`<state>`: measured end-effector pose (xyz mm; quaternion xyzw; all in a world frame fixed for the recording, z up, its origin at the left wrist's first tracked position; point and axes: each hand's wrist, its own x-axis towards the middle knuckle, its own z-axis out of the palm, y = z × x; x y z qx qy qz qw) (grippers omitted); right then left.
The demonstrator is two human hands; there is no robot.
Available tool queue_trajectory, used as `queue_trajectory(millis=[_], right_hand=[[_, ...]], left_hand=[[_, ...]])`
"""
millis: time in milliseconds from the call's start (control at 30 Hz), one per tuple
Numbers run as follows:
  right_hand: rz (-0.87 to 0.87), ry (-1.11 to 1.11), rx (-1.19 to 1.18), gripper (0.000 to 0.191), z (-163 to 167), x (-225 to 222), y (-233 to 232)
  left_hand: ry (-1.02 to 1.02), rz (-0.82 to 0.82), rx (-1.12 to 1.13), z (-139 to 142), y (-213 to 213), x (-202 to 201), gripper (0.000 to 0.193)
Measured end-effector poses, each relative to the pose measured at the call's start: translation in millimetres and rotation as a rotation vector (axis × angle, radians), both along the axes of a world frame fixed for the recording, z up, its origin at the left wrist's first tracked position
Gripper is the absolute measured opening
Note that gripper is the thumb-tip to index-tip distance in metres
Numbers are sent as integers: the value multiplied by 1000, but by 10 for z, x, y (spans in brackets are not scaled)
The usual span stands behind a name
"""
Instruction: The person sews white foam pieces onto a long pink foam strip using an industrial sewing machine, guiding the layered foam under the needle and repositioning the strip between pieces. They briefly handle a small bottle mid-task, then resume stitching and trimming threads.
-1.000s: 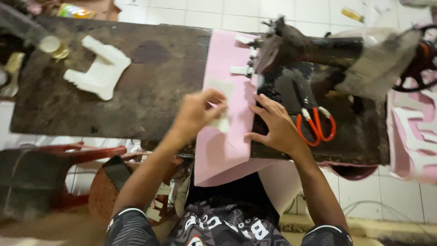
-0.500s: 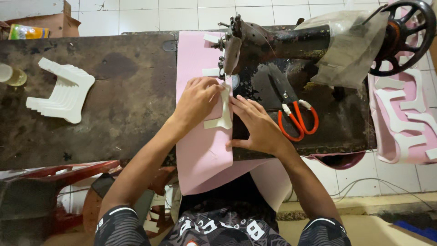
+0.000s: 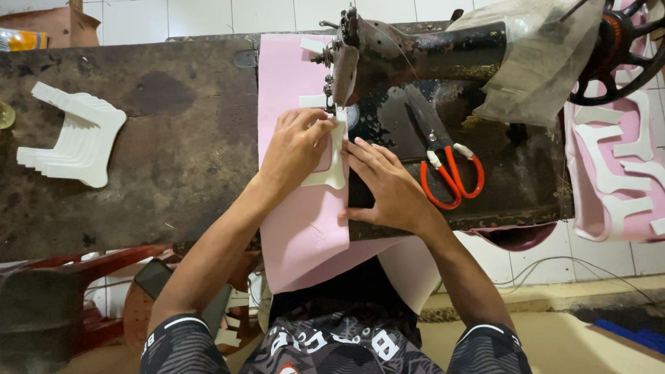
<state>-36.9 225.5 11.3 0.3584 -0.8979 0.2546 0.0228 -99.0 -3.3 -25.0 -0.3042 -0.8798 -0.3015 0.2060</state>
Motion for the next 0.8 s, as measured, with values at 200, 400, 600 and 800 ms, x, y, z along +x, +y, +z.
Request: queue_trajectory(millis=[200, 400, 600, 800], right_hand=[[1, 11, 9, 101, 17, 26, 5], [19, -11, -37, 96, 21, -8, 1], [-312, 233, -335, 35, 727, -27, 575], [-692, 789, -26, 27, 891, -1007, 2066]], left_hand=[[-1, -14, -13, 5, -8, 5, 19], [-59, 129, 16, 63, 242, 122, 36], [-44, 109, -70, 104, 256, 20, 35], [-35, -2, -30, 117, 110, -52, 27]])
